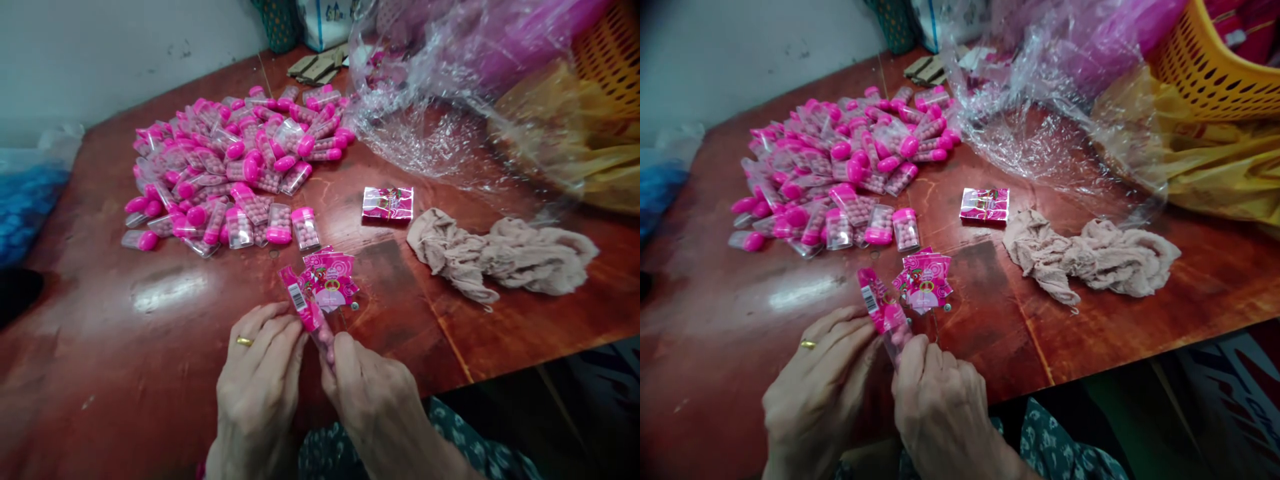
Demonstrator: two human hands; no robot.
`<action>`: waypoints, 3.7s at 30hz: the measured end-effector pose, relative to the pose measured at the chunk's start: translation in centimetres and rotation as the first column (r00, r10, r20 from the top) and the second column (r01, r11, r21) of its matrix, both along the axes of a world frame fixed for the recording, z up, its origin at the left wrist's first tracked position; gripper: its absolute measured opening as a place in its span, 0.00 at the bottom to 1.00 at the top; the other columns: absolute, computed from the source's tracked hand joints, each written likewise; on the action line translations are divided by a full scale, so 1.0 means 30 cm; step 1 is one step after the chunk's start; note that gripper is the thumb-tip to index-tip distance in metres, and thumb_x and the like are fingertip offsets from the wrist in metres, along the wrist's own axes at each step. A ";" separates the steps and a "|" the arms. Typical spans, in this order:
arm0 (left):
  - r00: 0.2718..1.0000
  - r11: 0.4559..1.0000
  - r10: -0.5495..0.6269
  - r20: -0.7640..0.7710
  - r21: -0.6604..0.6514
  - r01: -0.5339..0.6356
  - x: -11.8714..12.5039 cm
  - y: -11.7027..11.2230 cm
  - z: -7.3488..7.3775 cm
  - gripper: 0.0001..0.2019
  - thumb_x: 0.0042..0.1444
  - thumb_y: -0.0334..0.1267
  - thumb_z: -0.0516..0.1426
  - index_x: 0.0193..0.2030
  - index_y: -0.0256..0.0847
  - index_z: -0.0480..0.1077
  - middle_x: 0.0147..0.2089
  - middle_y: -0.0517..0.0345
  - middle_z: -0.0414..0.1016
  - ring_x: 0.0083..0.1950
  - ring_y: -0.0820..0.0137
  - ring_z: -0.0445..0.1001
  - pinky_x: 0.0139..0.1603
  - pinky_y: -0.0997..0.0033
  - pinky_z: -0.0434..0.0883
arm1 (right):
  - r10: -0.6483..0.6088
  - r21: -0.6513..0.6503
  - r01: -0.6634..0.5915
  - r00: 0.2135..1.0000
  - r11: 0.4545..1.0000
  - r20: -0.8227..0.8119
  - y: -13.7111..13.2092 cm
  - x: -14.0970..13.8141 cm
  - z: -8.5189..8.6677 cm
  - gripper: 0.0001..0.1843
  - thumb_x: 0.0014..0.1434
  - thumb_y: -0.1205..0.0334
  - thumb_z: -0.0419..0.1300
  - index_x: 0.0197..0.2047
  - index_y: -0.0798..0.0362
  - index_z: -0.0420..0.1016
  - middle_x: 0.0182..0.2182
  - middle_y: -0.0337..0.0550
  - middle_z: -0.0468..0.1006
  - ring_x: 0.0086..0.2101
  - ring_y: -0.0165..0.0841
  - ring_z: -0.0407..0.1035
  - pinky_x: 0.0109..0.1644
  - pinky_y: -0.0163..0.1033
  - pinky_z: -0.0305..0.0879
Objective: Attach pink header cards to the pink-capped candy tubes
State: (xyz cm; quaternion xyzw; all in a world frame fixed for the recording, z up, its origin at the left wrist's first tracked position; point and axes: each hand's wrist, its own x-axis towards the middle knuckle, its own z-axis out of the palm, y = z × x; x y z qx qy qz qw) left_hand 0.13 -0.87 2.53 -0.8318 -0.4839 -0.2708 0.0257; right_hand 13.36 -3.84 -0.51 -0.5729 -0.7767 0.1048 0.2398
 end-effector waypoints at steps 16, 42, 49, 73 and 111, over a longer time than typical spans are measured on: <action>-0.010 0.513 0.857 0.516 -0.850 0.118 0.089 -0.040 -0.020 0.07 0.45 0.39 0.62 0.30 0.37 0.74 0.23 0.60 0.75 0.25 0.72 0.73 0.28 0.76 0.70 | 0.107 0.090 -0.101 0.992 0.991 -0.063 0.012 -0.003 0.010 0.17 0.61 0.67 0.49 0.51 0.69 0.65 0.21 0.47 0.75 0.18 0.33 0.67 0.18 0.37 0.60; -0.132 0.481 0.873 0.470 -0.781 0.400 0.167 -0.100 -0.036 0.11 0.47 0.40 0.61 0.37 0.39 0.73 0.29 0.55 0.75 0.28 0.69 0.74 0.29 0.72 0.71 | -0.148 -0.223 0.012 0.783 0.975 -0.604 0.096 0.071 0.039 0.16 0.59 0.55 0.54 0.44 0.57 0.75 0.34 0.50 0.72 0.36 0.39 0.66 0.38 0.44 0.66; -0.070 0.497 0.850 0.523 -0.750 0.436 0.179 -0.121 -0.049 0.09 0.50 0.41 0.59 0.36 0.39 0.71 0.18 0.62 0.67 0.17 0.76 0.64 0.18 0.78 0.62 | -0.401 -0.543 -0.326 0.411 0.774 -0.819 0.130 0.045 0.047 0.20 0.61 0.54 0.52 0.21 0.54 0.68 0.22 0.36 0.64 0.27 0.27 0.63 0.28 0.30 0.61; 0.065 0.554 0.800 0.597 -0.775 0.303 0.201 -0.092 -0.061 0.09 0.49 0.42 0.59 0.28 0.38 0.68 0.13 0.67 0.59 0.13 0.82 0.50 0.12 0.83 0.47 | -0.607 -0.597 -0.234 0.035 0.767 -0.794 0.127 0.011 0.040 0.18 0.56 0.53 0.57 0.21 0.55 0.66 0.17 0.33 0.60 0.20 0.25 0.55 0.24 0.32 0.54; -0.109 0.679 0.701 0.705 -0.613 0.404 0.154 -0.131 0.026 0.14 0.55 0.47 0.52 0.26 0.38 0.63 0.20 0.67 0.55 0.18 0.81 0.49 0.13 0.83 0.50 | -0.389 -0.446 -0.258 0.244 0.857 -0.888 -0.010 -0.055 0.094 0.14 0.57 0.51 0.56 0.38 0.53 0.74 0.31 0.41 0.74 0.33 0.32 0.69 0.36 0.35 0.67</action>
